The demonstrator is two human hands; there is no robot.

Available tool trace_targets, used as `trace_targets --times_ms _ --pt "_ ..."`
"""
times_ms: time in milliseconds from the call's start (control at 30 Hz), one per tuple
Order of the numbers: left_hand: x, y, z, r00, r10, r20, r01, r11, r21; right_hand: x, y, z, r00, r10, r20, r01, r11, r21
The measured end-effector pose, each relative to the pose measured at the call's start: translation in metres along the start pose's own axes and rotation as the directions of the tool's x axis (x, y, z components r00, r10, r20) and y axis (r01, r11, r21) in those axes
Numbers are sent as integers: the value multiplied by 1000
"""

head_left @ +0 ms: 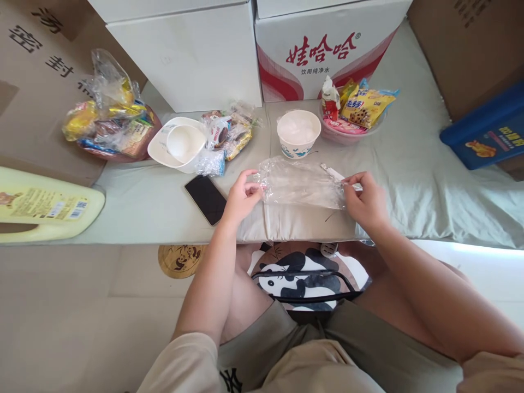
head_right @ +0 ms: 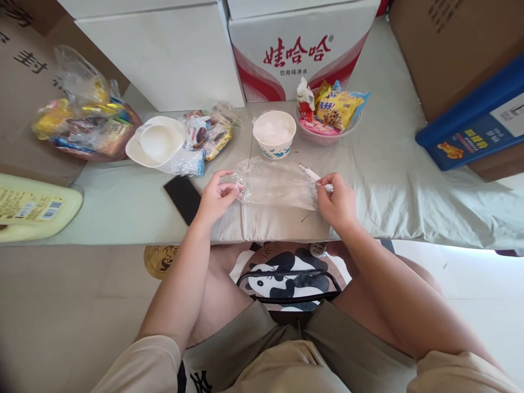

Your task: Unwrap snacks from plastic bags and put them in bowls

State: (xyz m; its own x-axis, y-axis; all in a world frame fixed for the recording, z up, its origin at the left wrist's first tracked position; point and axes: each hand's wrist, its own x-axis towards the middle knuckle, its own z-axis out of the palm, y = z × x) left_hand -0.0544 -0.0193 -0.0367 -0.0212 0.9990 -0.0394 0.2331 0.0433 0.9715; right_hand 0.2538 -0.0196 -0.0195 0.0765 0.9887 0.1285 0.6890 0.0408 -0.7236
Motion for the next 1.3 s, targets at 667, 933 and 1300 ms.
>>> trace_targets --times_ms 667,933,1300 --pt "2 9 8 973 -10 -229 26 997 67 -3 8 6 993 -109 55 96 976 197" --pt "4 4 6 983 90 -157 -59 980 192 -4 4 7 994 11 108 -31 983 183" --pt "7 15 24 978 182 -105 -60 719 692 -31 -13 3 826 -417 379 551 741 -384"
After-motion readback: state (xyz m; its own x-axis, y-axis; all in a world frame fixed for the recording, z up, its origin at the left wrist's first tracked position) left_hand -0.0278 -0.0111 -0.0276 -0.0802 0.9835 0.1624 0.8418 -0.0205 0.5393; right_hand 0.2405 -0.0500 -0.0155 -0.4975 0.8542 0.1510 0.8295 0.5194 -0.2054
